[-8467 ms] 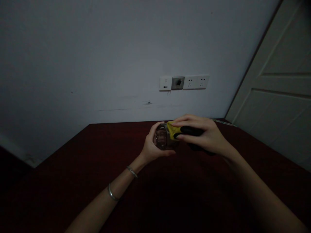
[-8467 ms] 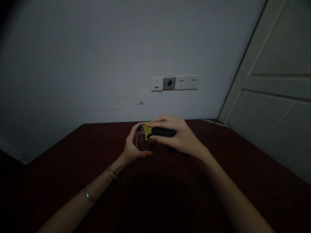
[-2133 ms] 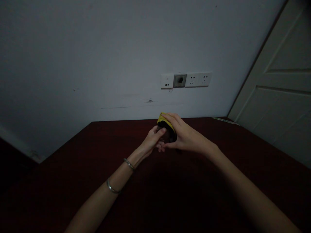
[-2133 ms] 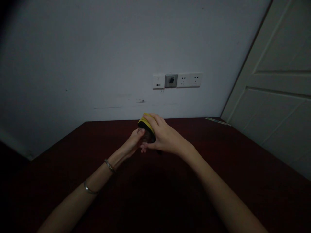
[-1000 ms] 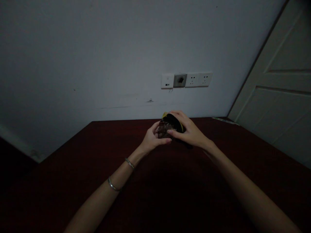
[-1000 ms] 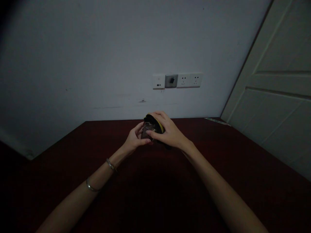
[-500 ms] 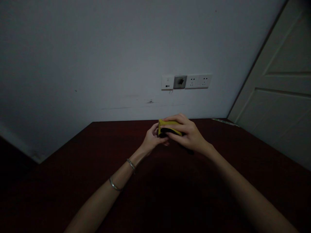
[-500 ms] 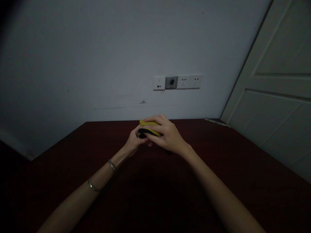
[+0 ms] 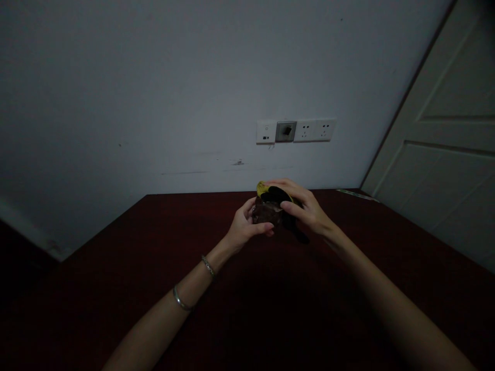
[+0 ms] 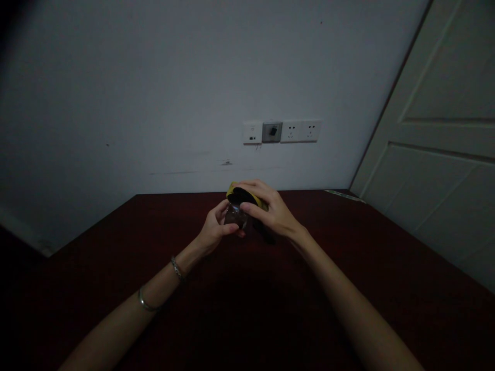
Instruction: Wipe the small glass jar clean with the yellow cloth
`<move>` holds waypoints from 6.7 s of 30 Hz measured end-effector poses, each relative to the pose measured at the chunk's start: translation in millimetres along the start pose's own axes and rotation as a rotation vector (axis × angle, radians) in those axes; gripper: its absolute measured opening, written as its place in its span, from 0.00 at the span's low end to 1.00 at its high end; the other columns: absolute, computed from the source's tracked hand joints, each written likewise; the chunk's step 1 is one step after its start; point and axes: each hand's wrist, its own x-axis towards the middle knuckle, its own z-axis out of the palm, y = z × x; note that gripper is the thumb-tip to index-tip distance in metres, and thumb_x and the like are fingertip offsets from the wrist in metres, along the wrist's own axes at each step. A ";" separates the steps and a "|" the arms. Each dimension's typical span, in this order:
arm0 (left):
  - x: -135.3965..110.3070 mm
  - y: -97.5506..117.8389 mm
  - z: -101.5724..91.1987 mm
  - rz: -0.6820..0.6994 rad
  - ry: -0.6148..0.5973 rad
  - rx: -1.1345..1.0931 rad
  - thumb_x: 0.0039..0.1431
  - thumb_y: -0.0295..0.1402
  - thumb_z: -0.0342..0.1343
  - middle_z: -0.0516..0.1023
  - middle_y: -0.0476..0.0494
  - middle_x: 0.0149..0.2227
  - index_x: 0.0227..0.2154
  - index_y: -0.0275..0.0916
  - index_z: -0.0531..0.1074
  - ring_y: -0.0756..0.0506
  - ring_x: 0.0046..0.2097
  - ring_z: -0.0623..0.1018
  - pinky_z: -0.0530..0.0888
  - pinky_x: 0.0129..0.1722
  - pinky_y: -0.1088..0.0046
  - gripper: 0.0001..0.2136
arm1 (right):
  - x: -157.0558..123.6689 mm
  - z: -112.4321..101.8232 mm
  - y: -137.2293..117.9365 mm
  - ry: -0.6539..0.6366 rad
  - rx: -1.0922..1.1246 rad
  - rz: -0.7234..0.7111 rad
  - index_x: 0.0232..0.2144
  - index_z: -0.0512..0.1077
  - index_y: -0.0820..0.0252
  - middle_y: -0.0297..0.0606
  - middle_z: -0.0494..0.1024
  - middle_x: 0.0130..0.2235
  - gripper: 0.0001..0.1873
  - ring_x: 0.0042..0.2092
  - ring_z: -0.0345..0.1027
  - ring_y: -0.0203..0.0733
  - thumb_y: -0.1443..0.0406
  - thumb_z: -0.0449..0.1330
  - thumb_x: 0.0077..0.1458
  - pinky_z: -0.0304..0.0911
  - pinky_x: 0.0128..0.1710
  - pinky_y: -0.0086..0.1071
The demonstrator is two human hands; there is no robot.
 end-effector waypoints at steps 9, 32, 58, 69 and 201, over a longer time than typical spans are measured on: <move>-0.9 2.4 -0.3 -0.027 0.065 -0.099 0.39 0.35 0.68 0.75 0.45 0.36 0.47 0.35 0.65 0.48 0.30 0.77 0.78 0.26 0.73 0.31 | -1.1 15.9 -11.7 0.121 -0.148 -0.163 0.42 0.77 0.48 0.40 0.75 0.49 0.14 0.50 0.67 0.47 0.63 0.64 0.51 0.63 0.49 0.47; -2.9 5.9 7.8 0.048 0.063 -0.187 0.37 0.38 0.70 0.74 0.44 0.37 0.46 0.36 0.67 0.48 0.33 0.76 0.77 0.28 0.73 0.31 | -2.9 16.3 -10.7 0.273 -0.135 -0.240 0.41 0.78 0.47 0.39 0.78 0.46 0.16 0.44 0.71 0.46 0.65 0.66 0.47 0.67 0.44 0.43; 5.3 5.0 -5.0 0.171 -0.001 0.184 0.30 0.30 0.72 0.72 0.38 0.50 0.49 0.37 0.65 0.39 0.52 0.73 0.70 0.53 0.61 0.37 | -1.8 1.2 -15.1 0.081 -0.210 -0.186 0.41 0.78 0.47 0.38 0.78 0.45 0.14 0.45 0.71 0.45 0.64 0.65 0.50 0.66 0.45 0.43; -0.5 11.6 1.8 0.197 -0.094 0.175 0.31 0.31 0.72 0.71 0.36 0.52 0.52 0.38 0.64 0.38 0.53 0.73 0.70 0.53 0.56 0.39 | 1.2 0.6 -9.4 0.186 -0.062 0.025 0.39 0.79 0.51 0.37 0.80 0.42 0.10 0.43 0.73 0.43 0.61 0.62 0.52 0.67 0.45 0.41; -3.5 -12.7 -8.6 0.018 -0.006 0.017 0.41 0.39 0.68 0.76 0.44 0.33 0.49 0.37 0.58 0.44 0.26 0.80 0.77 0.23 0.71 0.34 | -2.4 17.7 1.1 0.195 -0.092 -0.023 0.41 0.77 0.51 0.40 0.72 0.43 0.11 0.46 0.68 0.43 0.63 0.58 0.57 0.65 0.47 0.44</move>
